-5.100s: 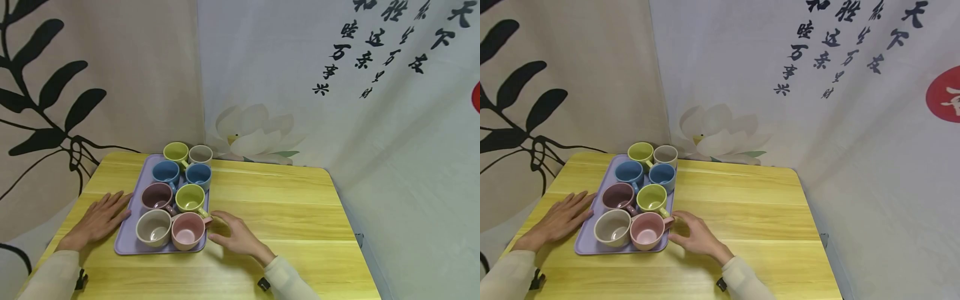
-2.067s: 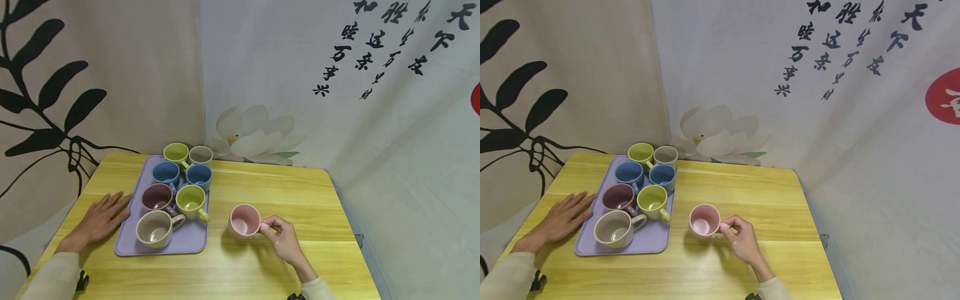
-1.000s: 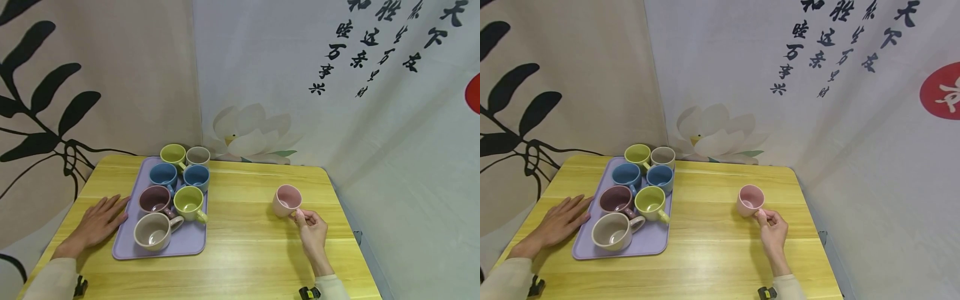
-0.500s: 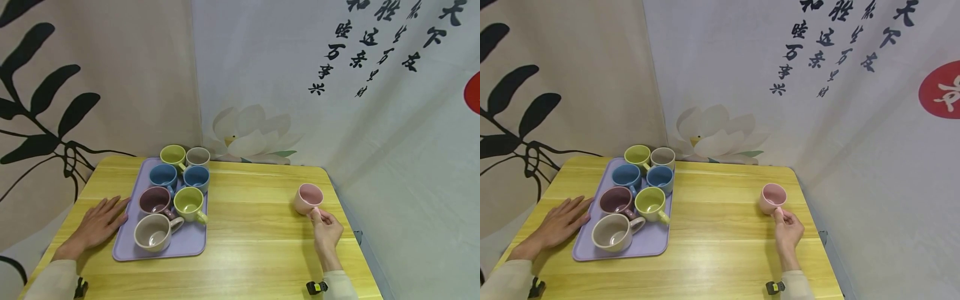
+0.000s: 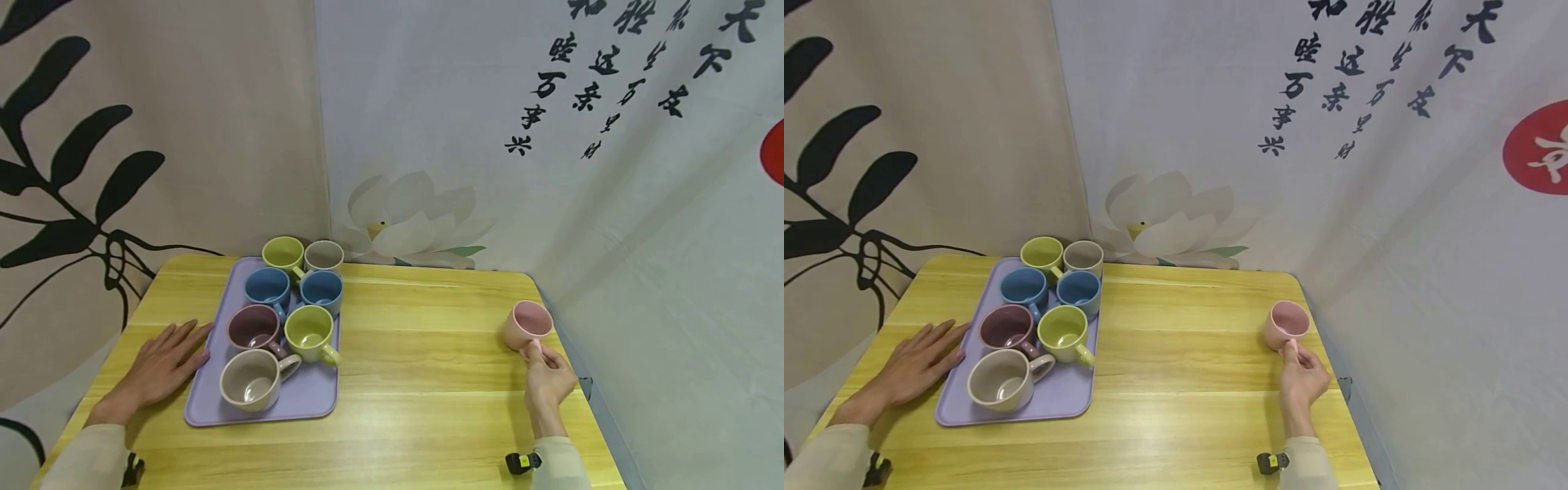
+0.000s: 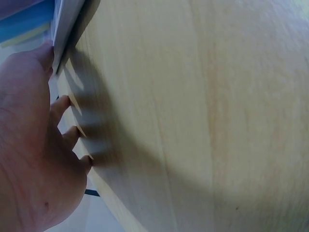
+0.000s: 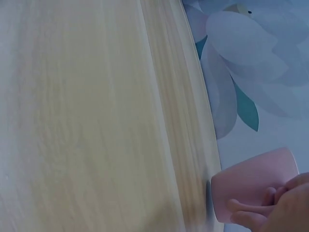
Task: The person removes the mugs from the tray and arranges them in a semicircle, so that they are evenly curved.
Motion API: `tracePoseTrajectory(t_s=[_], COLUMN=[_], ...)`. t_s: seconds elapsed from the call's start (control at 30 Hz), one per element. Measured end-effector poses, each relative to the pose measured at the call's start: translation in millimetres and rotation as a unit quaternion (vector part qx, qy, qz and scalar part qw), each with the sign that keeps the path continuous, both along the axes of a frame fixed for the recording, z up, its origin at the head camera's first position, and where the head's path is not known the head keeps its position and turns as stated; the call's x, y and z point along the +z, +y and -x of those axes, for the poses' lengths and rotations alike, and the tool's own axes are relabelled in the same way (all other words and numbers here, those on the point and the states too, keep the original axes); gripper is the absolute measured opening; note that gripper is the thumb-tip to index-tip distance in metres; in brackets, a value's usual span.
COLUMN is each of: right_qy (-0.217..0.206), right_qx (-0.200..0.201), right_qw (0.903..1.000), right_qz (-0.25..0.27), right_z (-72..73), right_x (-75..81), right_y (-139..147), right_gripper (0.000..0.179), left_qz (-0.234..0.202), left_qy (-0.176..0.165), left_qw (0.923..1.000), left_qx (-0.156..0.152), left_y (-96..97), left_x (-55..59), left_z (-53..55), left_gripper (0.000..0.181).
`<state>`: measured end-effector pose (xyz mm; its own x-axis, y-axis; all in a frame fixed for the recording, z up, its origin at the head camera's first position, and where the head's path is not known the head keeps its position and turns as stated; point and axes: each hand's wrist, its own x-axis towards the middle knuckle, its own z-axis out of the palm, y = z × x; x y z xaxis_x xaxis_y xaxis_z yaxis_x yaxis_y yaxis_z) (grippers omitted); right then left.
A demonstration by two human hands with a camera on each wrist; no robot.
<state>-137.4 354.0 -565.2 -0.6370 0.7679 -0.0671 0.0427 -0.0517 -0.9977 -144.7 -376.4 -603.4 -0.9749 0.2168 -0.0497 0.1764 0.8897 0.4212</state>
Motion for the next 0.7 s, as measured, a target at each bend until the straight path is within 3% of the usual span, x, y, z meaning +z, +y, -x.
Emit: tracePoseTrajectory(t_s=[0.33,0.5,0.7], right_qy=[0.006,0.027,0.022], right_qx=[-0.066,-0.089,-0.106], right_qw=[0.9975,0.9947,0.9930], right_qz=[0.023,0.043,0.047], right_z=[-6.7,-14.5,-25.0], right_x=[0.7,-1.8,-3.8], right_y=[17,27,37], right_gripper=[0.018,0.010,0.002], left_qz=[-0.008,-0.007,-0.005], left_qy=[-0.002,-0.001,0.000], left_qw=[1.0000,1.0000,1.0000], left_qx=[-0.001,-0.001,-0.001], left_y=[0.2,-1.1,-2.2], left_x=[1.4,-0.5,-3.4], left_z=[-0.2,0.4,1.6], left_gripper=[0.068,0.068,0.068])
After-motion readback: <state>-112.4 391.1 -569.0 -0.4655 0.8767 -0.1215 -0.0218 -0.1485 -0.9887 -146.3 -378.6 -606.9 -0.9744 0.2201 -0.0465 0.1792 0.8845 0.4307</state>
